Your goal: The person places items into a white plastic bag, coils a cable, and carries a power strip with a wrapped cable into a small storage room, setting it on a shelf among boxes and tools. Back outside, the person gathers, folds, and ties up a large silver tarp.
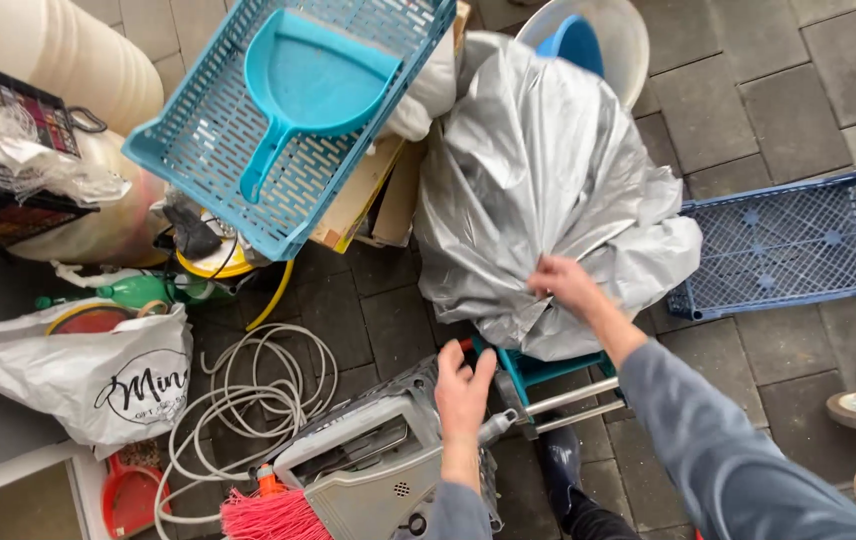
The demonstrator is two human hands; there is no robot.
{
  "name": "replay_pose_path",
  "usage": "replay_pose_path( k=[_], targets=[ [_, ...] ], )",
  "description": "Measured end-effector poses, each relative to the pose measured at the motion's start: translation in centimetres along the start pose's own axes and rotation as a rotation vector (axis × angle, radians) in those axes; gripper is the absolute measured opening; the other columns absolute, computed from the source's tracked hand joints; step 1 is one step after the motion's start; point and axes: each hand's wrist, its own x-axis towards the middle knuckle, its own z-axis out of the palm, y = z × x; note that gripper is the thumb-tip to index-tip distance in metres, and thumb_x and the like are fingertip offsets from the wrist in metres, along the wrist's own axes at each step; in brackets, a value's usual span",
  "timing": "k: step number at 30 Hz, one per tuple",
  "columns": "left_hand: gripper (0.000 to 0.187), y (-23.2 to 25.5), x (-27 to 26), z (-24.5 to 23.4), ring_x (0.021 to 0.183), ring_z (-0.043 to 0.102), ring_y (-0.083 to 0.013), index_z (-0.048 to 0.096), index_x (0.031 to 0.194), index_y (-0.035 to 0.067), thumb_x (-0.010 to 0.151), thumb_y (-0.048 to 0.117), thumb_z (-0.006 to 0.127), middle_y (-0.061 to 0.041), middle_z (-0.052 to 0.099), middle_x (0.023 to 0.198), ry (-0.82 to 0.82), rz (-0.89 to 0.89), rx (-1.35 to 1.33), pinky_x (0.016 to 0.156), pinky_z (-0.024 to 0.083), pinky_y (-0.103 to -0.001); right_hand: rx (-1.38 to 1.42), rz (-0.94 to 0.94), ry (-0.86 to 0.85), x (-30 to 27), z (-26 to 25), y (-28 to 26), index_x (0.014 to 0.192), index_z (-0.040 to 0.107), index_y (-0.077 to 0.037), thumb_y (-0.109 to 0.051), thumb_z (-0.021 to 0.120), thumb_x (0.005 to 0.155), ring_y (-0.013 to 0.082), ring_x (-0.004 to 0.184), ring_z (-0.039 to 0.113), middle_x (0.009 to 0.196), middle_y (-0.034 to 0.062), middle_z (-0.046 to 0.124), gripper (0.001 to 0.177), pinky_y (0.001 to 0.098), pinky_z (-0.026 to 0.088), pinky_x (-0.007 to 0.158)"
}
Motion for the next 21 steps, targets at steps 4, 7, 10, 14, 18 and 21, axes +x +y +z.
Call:
replay_pose_path(
  k=[4, 7, 10, 14, 18, 21],
  targets=[
    [0.132, 8.8, 6.2, 3.0, 0.151, 0.035, -0.0339, 0.017, 0.165, 0.026, 0.063, 0.078, 0.084, -0.017, 0.028, 0.167, -0.096, -0.016, 0.048, 0.124, 0.03, -0.049, 0.185, -0.068, -0.157, -8.7, -0.2, -0.9, 0.078, 0.072, -0.007, -0.016, 0.082, 0.081, 0.0155, 0.061, 0.06, 0.057, 0.0082, 0.067, 0.014, 0.0282, 0.046, 0.066],
    [0.154, 13.1, 12.0, 7.2, 0.141, 0.048, -0.0406, 0.011, 0.164, 0.025, 0.044, 0.089, 0.081, -0.03, 0.043, 0.155, -0.092, 0.051, 0.211, 0.123, 0.035, -0.047, 0.204, -0.097, -0.215, -12.8, -0.2, -5.5, 0.072, 0.073, -0.006, -0.012, 0.083, 0.077, 0.0193, 0.055, 0.064, 0.053, 0.0099, 0.066, 0.012, 0.0327, 0.051, 0.062],
    [0.152, 15.6, 15.7, 9.7, 0.138, 0.052, -0.0427, 0.002, 0.165, 0.014, 0.054, 0.08, 0.084, -0.033, 0.054, 0.144, -0.111, -0.014, 0.258, 0.12, 0.038, -0.051, 0.179, -0.087, -0.467, -14.5, 0.4, -5.4, 0.073, 0.072, -0.007, -0.01, 0.083, 0.081, 0.0155, 0.057, 0.066, 0.057, 0.0056, 0.069, 0.014, 0.0298, 0.051, 0.067],
    [0.044, 6.4, 20.1, 15.1, 0.11, 0.071, -0.0375, 0.076, 0.112, 0.007, 0.078, 0.028, 0.058, -0.017, 0.077, 0.104, 0.026, 0.051, 0.467, 0.095, 0.057, -0.051, 0.087, -0.117, -0.49, -15.4, -3.7, -5.9, 0.082, 0.074, -0.01, -0.02, 0.082, 0.087, 0.0146, 0.074, 0.067, 0.067, 0.0057, 0.075, 0.014, 0.0347, 0.053, 0.081],
    [0.045, 2.9, 12.9, 16.8, 0.108, 0.07, -0.0455, 0.073, 0.103, -0.004, 0.079, 0.033, 0.069, -0.028, 0.073, 0.101, -0.113, 0.253, 0.494, 0.096, 0.054, -0.055, 0.195, 0.057, 0.19, -10.0, -11.9, -6.9, 0.128, 0.061, -0.009, -0.036, 0.085, 0.081, 0.0412, 0.113, 0.064, 0.117, 0.021, 0.069, 0.06, 0.0664, 0.05, 0.092],
    [0.035, 1.7, 7.0, 19.3, 0.108, 0.07, -0.0425, 0.075, 0.101, 0.001, 0.075, 0.023, 0.07, -0.023, 0.075, 0.1, -0.157, 0.598, 0.434, 0.104, 0.045, -0.055, 0.239, 0.203, 0.419, -5.1, -15.4, -10.1, 0.157, 0.026, -0.022, -0.061, 0.089, 0.075, 0.0463, 0.137, 0.039, 0.153, 0.0141, 0.034, 0.11, 0.0825, 0.038, 0.092]
  ],
)
